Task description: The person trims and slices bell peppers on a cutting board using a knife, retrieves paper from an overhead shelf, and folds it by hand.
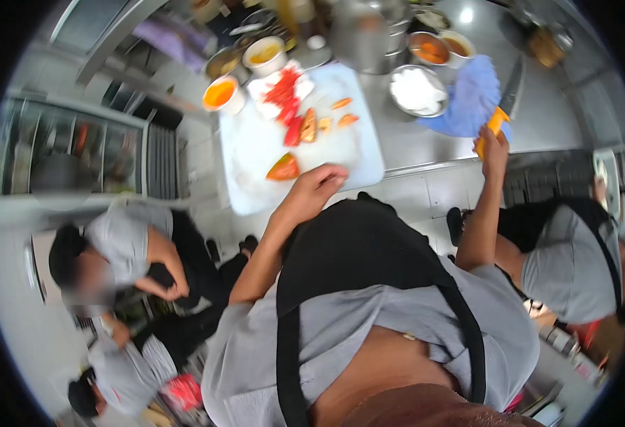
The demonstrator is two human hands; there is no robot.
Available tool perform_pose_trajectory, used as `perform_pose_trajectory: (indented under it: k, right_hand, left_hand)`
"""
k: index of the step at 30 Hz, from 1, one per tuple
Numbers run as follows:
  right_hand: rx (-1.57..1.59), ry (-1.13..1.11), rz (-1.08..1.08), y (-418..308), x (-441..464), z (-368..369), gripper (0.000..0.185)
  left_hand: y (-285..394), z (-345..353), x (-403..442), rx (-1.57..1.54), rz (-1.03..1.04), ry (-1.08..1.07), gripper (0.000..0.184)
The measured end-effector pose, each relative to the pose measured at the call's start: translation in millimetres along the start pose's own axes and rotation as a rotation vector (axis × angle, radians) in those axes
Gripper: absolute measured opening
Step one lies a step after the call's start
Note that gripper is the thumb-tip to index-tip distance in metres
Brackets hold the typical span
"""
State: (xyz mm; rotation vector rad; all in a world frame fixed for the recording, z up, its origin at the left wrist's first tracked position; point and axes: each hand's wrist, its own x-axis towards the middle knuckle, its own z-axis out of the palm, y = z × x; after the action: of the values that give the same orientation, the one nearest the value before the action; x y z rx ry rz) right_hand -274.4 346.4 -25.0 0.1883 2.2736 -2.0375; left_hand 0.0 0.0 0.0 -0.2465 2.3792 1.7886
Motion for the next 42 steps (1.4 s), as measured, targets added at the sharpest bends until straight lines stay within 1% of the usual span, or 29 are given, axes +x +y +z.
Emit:
perform_pose_trajectory:
  k: [1,2,3,5,7,9,10,12,14,15,17,19,20,22,25,26,29,32,33,35,37,38,39,40,41,42]
  right_hand:
    - [0.085,-0.097,-0.058,-6.6,-26.3,2.0,0.031]
    - [0.157,-0.19,-0.091,-8.6,-52.5,7.6,0.03]
    - [0.228,-0.262,-0.173,-8.4,-74.6,50.7,0.029]
    - [0.312,-0.54,-0.162,-9.3,-122.7,94.5,0.029]
    - [0.3,-0.77,-0.115,-5.1,-154.6,132.1,0.029]
    - [0.268,-0.941,-0.109,-7.3,-182.6,167.4,0.034]
    - [0.267,-1.02,-0.115,-9.3,-188.5,179.6,0.032]
    - [0.266,-1.177,-0.12,-12.6,-189.1,202.3,0.027]
    - [-0.272,-1.453,-0.169,-44.4,-159.7,208.3,0.025]
    - [-0.554,-1.57,-0.188,-54.0,-142.7,212.7,0.024]
    - [-0.467,-1.314,-0.532,-27.0,-102.6,246.2,0.021]
    - [-0.559,-0.921,-0.808,-22.9,-86.3,283.1,0.022]
    - [-0.605,-0.914,-0.907,-12.6,-72.5,300.9,0.023]
    - [-0.684,-0.891,-1.109,4.9,-53.4,329.4,0.027]
    - [-0.798,-1.051,-1.077,-2.0,-47.1,342.5,0.024]
    - [-0.799,-1.125,-1.018,-4.0,-43.4,344.4,0.024]
    - [-0.839,-1.162,-0.907,-17.7,-51.4,341.3,0.02]
    - [-0.613,-1.16,-0.685,-21.2,-36.4,339.1,0.016]
    - [-0.551,-1.098,-0.616,-47.3,-48.3,325.5,0.015]
    - [-0.323,-0.988,-0.631,-59.4,-22.3,303.8,0.017]
    - [-0.241,-0.895,-0.608,-81.8,-2.3,271.0,0.02]
    - [-0.274,-0.784,-0.592,-106.5,-20.7,252.4,0.021]
    - [-0.241,-0.75,-0.557,-110.2,-17.6,240.4,0.021]
    - [-0.235,-0.761,-0.533,-108.7,-14.0,230.3,0.02]
    - [-0.225,-0.769,-0.508,-104.9,-11.9,221.5,0.02]
    - [-0.275,-0.758,-0.503,-100.9,-15.8,217.3,0.019]
  left_hand:
    - [14.6,12.3,-2.7,-0.102,-0.015,0.002,0.025]
    - [33.4,24.9,-4.7,-0.157,0.02,0.018,0.027]
    - [28.8,7.0,5.2,-0.21,0.111,0.027,0.028]
    - [45.5,8.7,11.5,-0.267,0.191,0.07,0.03]
    - [51.7,13.8,16.9,-0.322,0.245,0.139,0.032]
    - [55.8,5.6,15.2,-0.304,0.109,0.138,0.034]
    - [55.3,1.6,13.9,-0.296,0.043,0.138,0.035]
    - [36.6,-9.7,4.7,-0.324,0.11,0.254,0.033]
    - [16.5,-26.2,-7.2,-0.356,0.155,0.389,0.028]
    - [6.3,-31.5,-16.5,-0.506,0.133,0.425,0.027]
    - [0.9,-49.4,-44.5,-0.324,0.015,0.514,0.027]
    - [-1.3,-57.5,-70.0,-0.392,0.03,0.575,0.024]
    - [-4.3,-59.2,-80.6,-0.405,0.012,0.609,0.023]
    - [-13.3,-60.2,-97.4,-0.385,-0.037,0.638,0.03]
    - [-17.8,-62.1,-120.2,-0.354,-0.083,0.674,0.035]
    - [-20.0,-60.8,-126.5,-0.359,-0.099,0.686,0.036]
    - [-26.7,-59.0,-139.4,-0.362,-0.144,0.698,0.037]
    - [-30.2,-64.3,-147.9,-0.345,-0.162,0.675,0.037]
    - [-32.0,-69.1,-151.7,-0.32,-0.187,0.63,0.037]
    - [-31.0,-79.6,-157.0,-0.268,-0.235,0.533,0.036]
    - [-19.1,-84.6,-150.9,-0.194,-0.327,0.366,0.034]
    - [-12.6,-86.1,-142.1,-0.136,-0.361,0.264,0.032]
    - [-9.2,-87.1,-132.5,-0.074,-0.394,0.163,0.031]
    - [-15.3,-82.1,-117.2,-0.067,-0.328,0.076,0.029]
    - [-16.6,-77.2,-103.5,-0.034,-0.348,0.007,0.029]
    - [-18.8,-72.5,-86.1,-0.007,-0.376,-0.055,0.033]
